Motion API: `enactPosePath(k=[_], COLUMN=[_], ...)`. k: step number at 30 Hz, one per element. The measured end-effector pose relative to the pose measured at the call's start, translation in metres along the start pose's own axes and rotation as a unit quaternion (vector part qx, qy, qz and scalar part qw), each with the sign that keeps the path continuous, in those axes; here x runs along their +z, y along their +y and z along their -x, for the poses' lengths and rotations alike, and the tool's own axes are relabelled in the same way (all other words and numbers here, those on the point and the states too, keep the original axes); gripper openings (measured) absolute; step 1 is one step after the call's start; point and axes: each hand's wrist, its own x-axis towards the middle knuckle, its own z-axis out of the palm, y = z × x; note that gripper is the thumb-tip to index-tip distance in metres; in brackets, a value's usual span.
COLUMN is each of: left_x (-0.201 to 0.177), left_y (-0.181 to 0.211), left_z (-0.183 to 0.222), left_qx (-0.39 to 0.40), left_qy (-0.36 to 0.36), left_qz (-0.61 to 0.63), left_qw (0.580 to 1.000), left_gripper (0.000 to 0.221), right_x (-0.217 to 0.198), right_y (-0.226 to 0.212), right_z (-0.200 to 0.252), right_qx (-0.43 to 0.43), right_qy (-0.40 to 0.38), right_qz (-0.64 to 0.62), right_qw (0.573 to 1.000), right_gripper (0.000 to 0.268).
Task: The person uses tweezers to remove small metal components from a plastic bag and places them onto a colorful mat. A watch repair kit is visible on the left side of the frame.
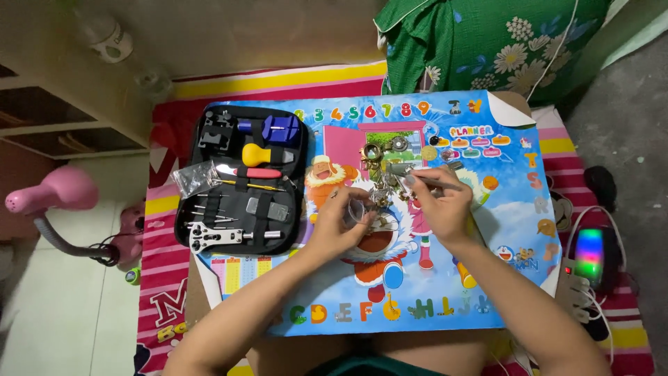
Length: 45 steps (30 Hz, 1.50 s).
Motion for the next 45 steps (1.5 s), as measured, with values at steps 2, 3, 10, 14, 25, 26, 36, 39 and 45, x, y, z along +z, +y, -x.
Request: enactPosePath(k=[2, 3, 10, 14, 25, 26, 36, 39, 45], left_x=[0.001, 0.001, -0.003, -0.003, -0.005, -0.005, 0.000, -0.001, 0.001], left_y=[-0.001, 0.000, 0.005, 0.003, 0.005, 0.004, 0.000, 0.001, 0.001], left_z=[-0.001, -0.001, -0.001, -0.001, 0.000, 0.000, 0.000, -0.002, -0.002], left_qx=[0.000, 0.002, -0.002, 0.000, -0.005, -0.009, -0.033, -0.037, -0.035], left_qy=[-0.002, -0.003, -0.010, -0.017, -0.008, -0.006, 0.004, 0.007, 0.007], left_qz=[-0.004, -0.004, -0.005, 0.002, -0.007, -0.005, 0.021, 0.014, 0.018], left_qw=[1.000, 1.000, 1.000, 1.000, 1.000, 1.000, 0.999, 0.999, 0.999], left_gripper=[0.030, 0.030, 0.029, 0.030, 0.029, 0.029, 0.029, 0.028, 0.026], right_x=[0.002, 0.004, 0.010, 0.002, 0.003, 0.004, 0.012, 0.020, 0.023], right_y=[0.013, 0.015, 0.024, 0.010, -0.010, -0.015, 0.000, -0.005, -0.014], right_z=[0.004, 0.004, 0.004, -0.001, 0.020, 0.020, 0.018, 0.012, 0.005], right_qx=[-0.038, -0.039, -0.027, -0.050, 0.017, 0.022, 0.062, 0.100, -0.002], right_qy=[0.008, 0.009, 0.010, 0.020, -0.084, -0.098, -0.032, -0.019, -0.021], right_qz=[0.066, 0.066, 0.086, 0.033, -0.254, -0.265, -0.184, -0.097, 0.087], right_qw=[0.997, 0.997, 0.996, 0.998, 0.963, 0.959, 0.981, 0.990, 0.996], right_gripper=[0.005, 0.005, 0.005, 0.004, 0.010, 0.009, 0.006, 0.013, 0.019])
